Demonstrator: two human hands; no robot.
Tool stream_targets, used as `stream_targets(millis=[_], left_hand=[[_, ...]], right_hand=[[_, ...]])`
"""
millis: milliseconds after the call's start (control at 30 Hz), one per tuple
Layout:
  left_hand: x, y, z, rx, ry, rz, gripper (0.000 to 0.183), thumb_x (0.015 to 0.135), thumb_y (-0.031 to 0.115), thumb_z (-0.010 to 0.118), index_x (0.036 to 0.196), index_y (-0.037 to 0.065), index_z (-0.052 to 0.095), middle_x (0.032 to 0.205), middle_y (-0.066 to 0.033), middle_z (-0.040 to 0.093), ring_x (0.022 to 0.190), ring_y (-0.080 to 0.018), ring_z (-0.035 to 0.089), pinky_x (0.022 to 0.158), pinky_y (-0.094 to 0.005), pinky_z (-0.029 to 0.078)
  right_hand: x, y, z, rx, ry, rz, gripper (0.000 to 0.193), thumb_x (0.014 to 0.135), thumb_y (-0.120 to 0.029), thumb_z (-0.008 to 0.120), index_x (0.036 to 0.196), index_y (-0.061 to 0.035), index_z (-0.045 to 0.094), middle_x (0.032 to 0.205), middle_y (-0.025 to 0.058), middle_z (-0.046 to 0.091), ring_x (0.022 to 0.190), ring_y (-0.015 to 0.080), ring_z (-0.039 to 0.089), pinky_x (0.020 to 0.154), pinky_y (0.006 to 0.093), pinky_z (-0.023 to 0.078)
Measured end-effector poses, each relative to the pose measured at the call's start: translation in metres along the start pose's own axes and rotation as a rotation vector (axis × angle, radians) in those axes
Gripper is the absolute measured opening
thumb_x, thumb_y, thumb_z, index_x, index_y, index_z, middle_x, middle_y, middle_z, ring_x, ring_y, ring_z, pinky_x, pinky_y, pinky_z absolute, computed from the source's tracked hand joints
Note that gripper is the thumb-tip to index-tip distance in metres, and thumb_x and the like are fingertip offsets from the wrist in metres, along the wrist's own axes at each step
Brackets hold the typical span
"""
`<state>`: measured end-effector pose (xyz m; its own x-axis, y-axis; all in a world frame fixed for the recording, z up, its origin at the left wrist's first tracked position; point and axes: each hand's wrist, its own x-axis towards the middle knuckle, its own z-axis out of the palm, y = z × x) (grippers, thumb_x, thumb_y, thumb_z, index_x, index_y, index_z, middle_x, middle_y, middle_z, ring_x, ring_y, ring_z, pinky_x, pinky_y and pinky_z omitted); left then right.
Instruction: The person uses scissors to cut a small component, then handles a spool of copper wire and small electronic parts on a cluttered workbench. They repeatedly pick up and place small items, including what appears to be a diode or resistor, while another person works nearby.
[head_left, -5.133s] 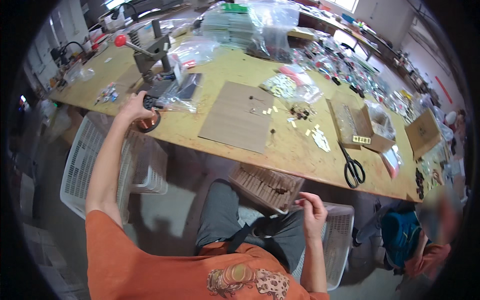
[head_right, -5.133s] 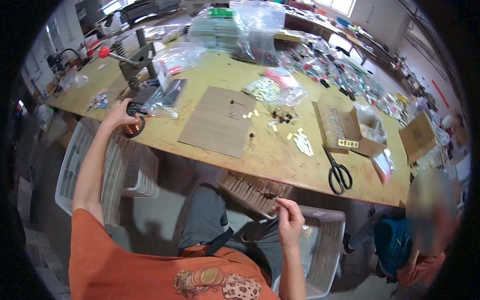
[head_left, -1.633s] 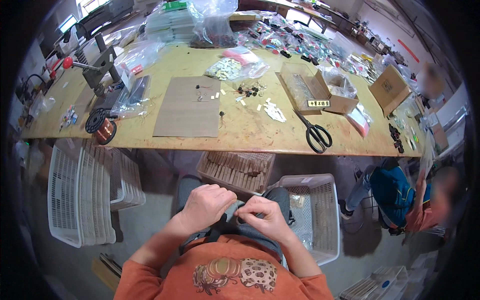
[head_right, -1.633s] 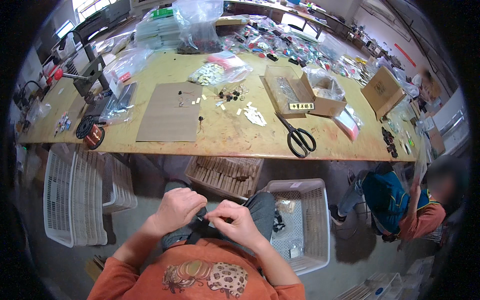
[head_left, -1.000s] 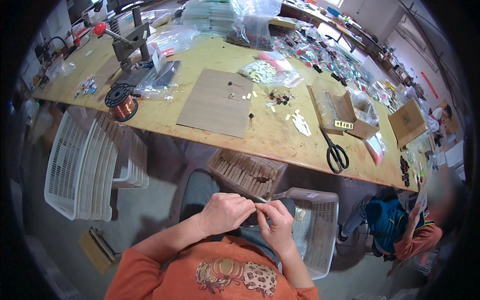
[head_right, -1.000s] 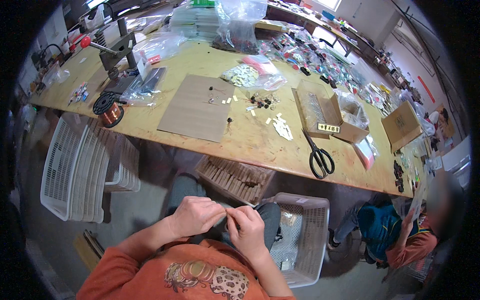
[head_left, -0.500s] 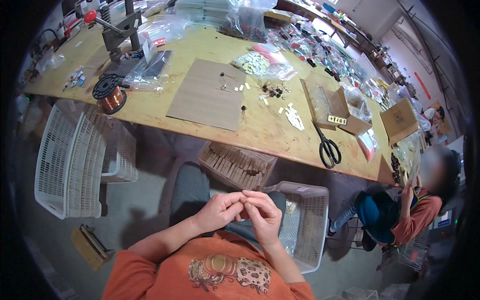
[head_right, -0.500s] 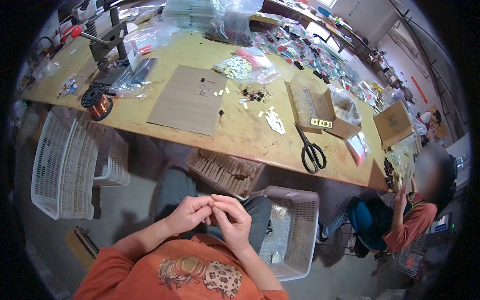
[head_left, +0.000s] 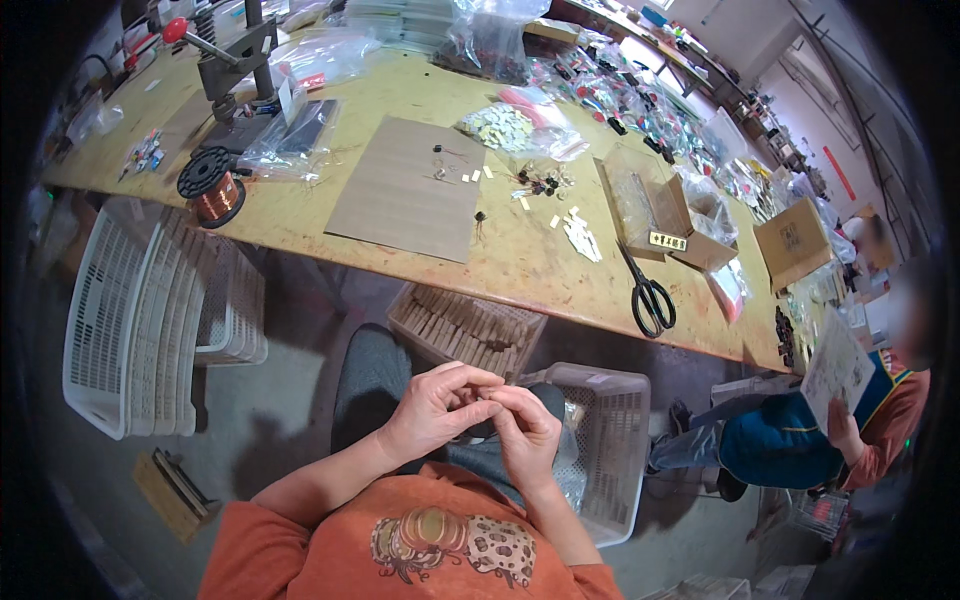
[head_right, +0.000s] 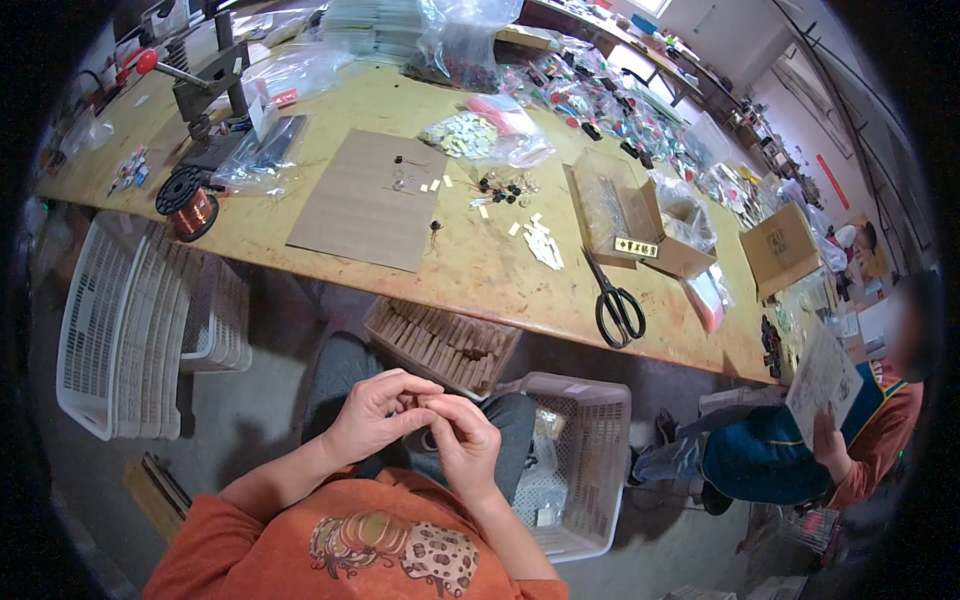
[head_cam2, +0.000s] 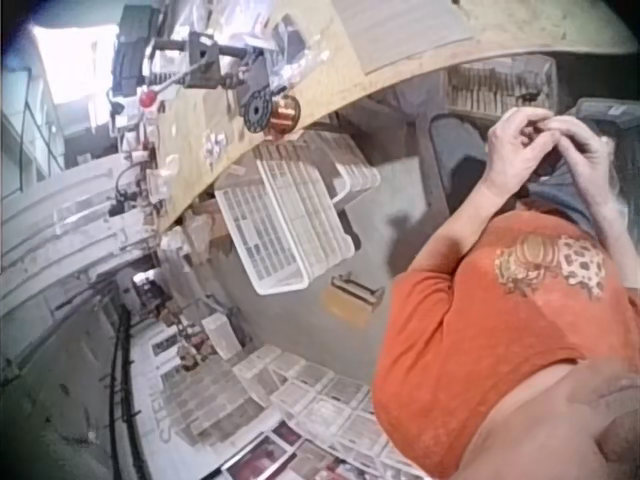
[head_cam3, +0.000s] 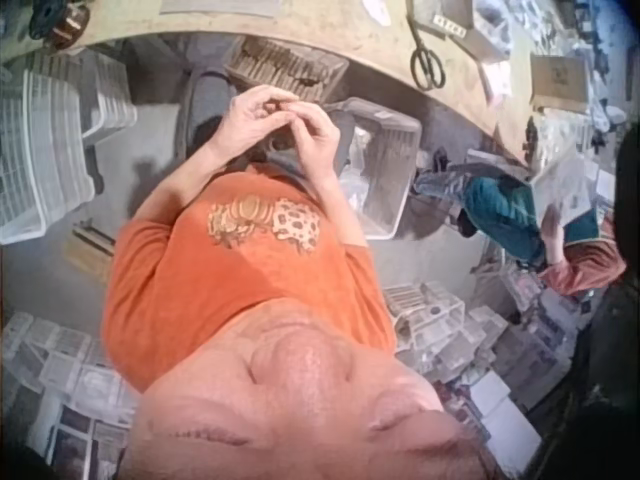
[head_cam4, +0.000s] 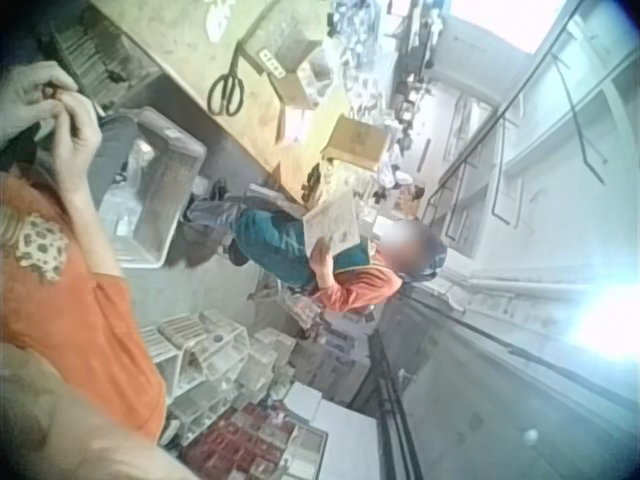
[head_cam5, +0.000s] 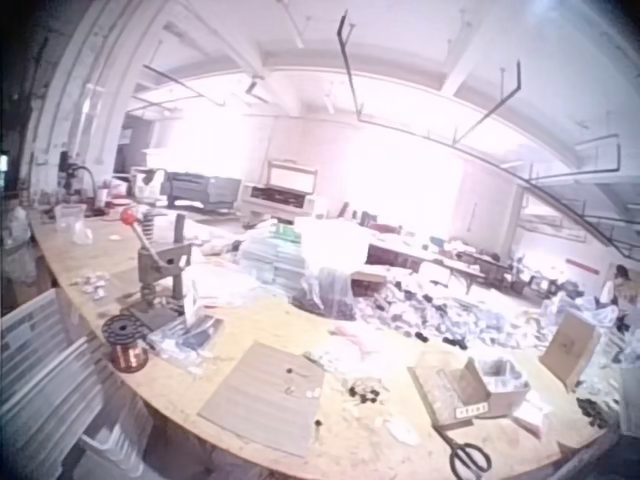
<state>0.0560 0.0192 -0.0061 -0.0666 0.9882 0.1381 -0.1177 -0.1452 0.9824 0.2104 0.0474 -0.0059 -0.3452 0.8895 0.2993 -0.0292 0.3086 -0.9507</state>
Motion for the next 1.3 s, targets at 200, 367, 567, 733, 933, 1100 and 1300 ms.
stream_targets(millis=[200,367,567,733,933,1100,1300], left_hand=[[-0.005,0.005,-0.001,0.303,0.067,0.148,0.02,0.079,0.005,0.074,0.099,0.004,0.07,0.088,-0.007,0.064,0.073,-0.0132,0.062,0.064,-0.0238,0.05],[-0.026,-0.015,-0.003,0.313,0.07,0.142,0.018,0.078,0.002,0.075,0.095,0.003,0.071,0.084,-0.0067,0.065,0.072,-0.0132,0.062,0.064,-0.0251,0.05],[-0.04,-0.018,-0.009,0.36,0.019,0.08,0.018,0.077,0.0,0.074,0.094,0.003,0.07,0.083,-0.0066,0.065,0.069,-0.0131,0.061,0.063,-0.0248,0.049],[-0.044,-0.011,-0.005,0.312,0.01,0.016,0.011,0.08,-0.001,0.072,0.088,0.001,0.065,0.084,-0.006,0.065,0.07,-0.01,0.06,0.062,-0.0241,0.048],[-0.056,-0.019,-0.005,0.127,-0.017,-0.1,0.01,0.082,-0.001,0.071,0.09,0.001,0.064,0.088,-0.0042,0.063,0.074,-0.0089,0.06,0.066,-0.023,0.047],[-0.06,-0.016,-0.004,0.131,-0.047,-0.084,0.01,0.084,-0.001,0.069,0.092,0.001,0.064,0.091,-0.0049,0.063,0.077,-0.0092,0.061,0.068,-0.0226,0.048],[-0.069,-0.019,-0.001,-0.019,-0.055,-0.171,0.01,0.084,-0.001,0.069,0.093,0.0,0.064,0.091,-0.0049,0.063,0.079,-0.0091,0.06,0.069,-0.0226,0.048]], right_hand=[[-0.011,0.004,-0.01,0.3,-0.124,0.277,0.02,0.093,0.004,0.053,0.109,0.0025,0.066,0.11,0.0089,0.062,0.099,0.0147,0.059,0.084,0.0244,0.049],[-0.033,0.015,-0.009,0.293,-0.229,0.363,0.02,0.095,0.0,0.053,0.111,0.0026,0.064,0.112,0.0079,0.059,0.099,0.0133,0.057,0.084,0.0242,0.048],[-0.048,0.024,-0.005,0.8,-0.15,0.718,0.021,0.098,-0.01,0.053,0.112,0.001,0.065,0.106,0.0066,0.063,0.096,0.0111,0.06,0.084,0.0245,0.049],[-0.055,0.023,-0.001,0.717,-0.068,0.755,0.021,0.097,-0.013,0.056,0.11,0.0005,0.066,0.095,0.0056,0.069,0.086,0.0111,0.063,0.082,0.025,0.051],[-0.062,0.015,-0.001,0.692,-0.089,0.73,0.021,0.096,-0.013,0.057,0.11,0.0007,0.066,0.094,0.0059,0.068,0.086,0.0109,0.063,0.08,0.0241,0.051],[-0.069,0.014,0.001,0.7,-0.061,0.688,0.02,0.096,-0.013,0.059,0.109,0.0,0.066,0.093,0.0052,0.069,0.085,0.0099,0.063,0.08,0.0236,0.051],[-0.076,0.009,-0.003,0.641,-0.09,0.712,0.019,0.096,-0.013,0.058,0.108,-0.0006,0.066,0.093,0.0043,0.069,0.083,0.0092,0.063,0.078,0.0235,0.051]])
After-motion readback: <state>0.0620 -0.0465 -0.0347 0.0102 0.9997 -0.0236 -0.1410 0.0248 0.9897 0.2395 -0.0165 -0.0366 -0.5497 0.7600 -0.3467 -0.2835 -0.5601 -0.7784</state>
